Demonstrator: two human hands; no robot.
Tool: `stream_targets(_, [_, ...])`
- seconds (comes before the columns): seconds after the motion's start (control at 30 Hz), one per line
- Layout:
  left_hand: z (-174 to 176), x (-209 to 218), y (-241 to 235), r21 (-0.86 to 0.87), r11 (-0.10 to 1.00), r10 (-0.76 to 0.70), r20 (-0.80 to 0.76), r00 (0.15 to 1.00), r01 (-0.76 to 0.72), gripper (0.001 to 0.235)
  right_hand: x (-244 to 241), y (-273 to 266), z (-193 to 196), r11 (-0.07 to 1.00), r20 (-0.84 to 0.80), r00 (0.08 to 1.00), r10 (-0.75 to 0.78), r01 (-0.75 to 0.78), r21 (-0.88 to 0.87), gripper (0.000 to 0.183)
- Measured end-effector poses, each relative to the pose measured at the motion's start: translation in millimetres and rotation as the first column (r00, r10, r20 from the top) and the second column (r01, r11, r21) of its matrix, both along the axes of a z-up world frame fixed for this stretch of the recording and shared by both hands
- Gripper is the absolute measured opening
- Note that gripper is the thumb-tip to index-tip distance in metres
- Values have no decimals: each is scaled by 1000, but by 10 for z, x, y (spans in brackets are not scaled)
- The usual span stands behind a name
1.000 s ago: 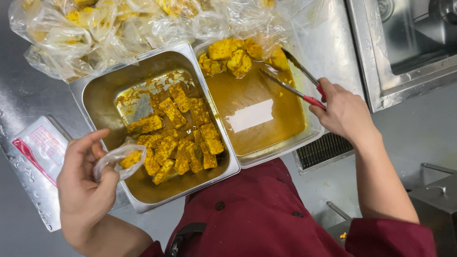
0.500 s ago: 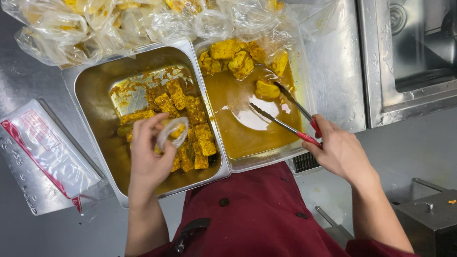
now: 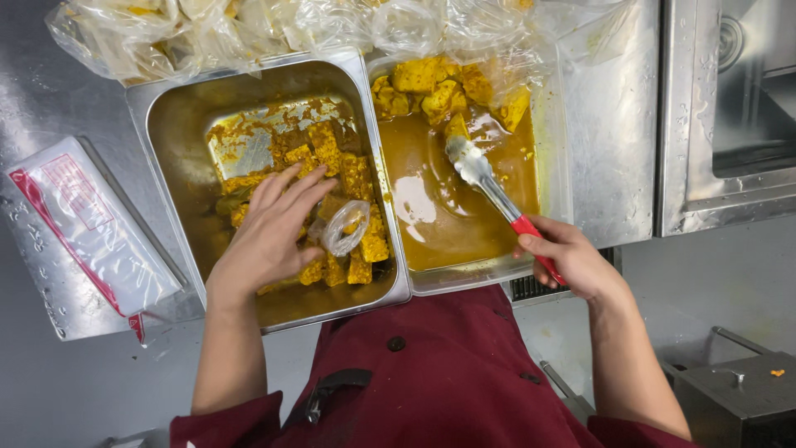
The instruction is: The person uses tongs to transfer yellow seasoned food pieces from a metal tray into small plastic bags. They then seal the bags and place them on the counter. The process is repeated multiple times.
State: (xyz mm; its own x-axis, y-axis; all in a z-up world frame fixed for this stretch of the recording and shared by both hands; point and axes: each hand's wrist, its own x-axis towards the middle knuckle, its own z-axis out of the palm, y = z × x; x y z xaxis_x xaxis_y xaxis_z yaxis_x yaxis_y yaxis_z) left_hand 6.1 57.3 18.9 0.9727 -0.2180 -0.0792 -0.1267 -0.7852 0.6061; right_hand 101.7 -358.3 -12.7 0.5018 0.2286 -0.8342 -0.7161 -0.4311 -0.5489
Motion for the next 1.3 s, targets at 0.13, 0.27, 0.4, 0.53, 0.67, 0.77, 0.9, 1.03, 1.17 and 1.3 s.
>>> stream_targets(0.13, [-162, 80, -14, -59, 991, -121, -31, 992, 119, 88, 12, 101, -277, 977, -43, 994, -101, 107, 186, 42])
stream_targets(0.27, [-195, 128, 6, -35, 982, -187, -50, 981, 186, 81, -53, 210, -371, 956, -40, 980, -197, 201, 214, 39])
stream_targets(0.4, [-210, 202, 5, -51, 977, -214, -153, 965, 208, 81, -147, 220, -292, 961, 44, 970, -238, 228, 159, 38])
stream_targets(0.53, [-236, 225, -46, -155, 964, -242, -165, 956, 217, 74, -170, 136, -113, 991, 198, 974, -112, 124, -53, 42])
stream_targets(0.67, [-247, 203, -94, -157, 960, -251, -122, 960, 231, 77, -234, -26, 57, 982, 181, 981, -68, 98, -159, 44])
stream_targets(0.77, [-241, 185, -76, -179, 963, -223, -99, 970, 203, 75, -246, -90, 66, 982, 142, 978, -153, 167, -93, 45])
stream_targets(0.9, [-232, 125, -50, -393, 916, -149, -141, 979, 83, 69, -217, -62, -21, 975, 202, 958, -205, 218, -45, 47])
stream_targets(1.03, [-231, 12, -82, -721, 687, -74, 52, 996, 89, 74, -200, -38, 9, 961, 379, 924, 49, 60, -270, 58])
stream_targets(1.17, [-260, -121, -181, -862, 502, 28, -71, 997, -76, 82, -170, -75, 163, 869, 374, 887, 270, -57, -491, 66])
stream_targets(1.3, [-315, -180, -329, -920, 258, -70, -323, 944, -295, 100, -129, -56, 202, 773, 593, 524, 611, -234, -590, 56])
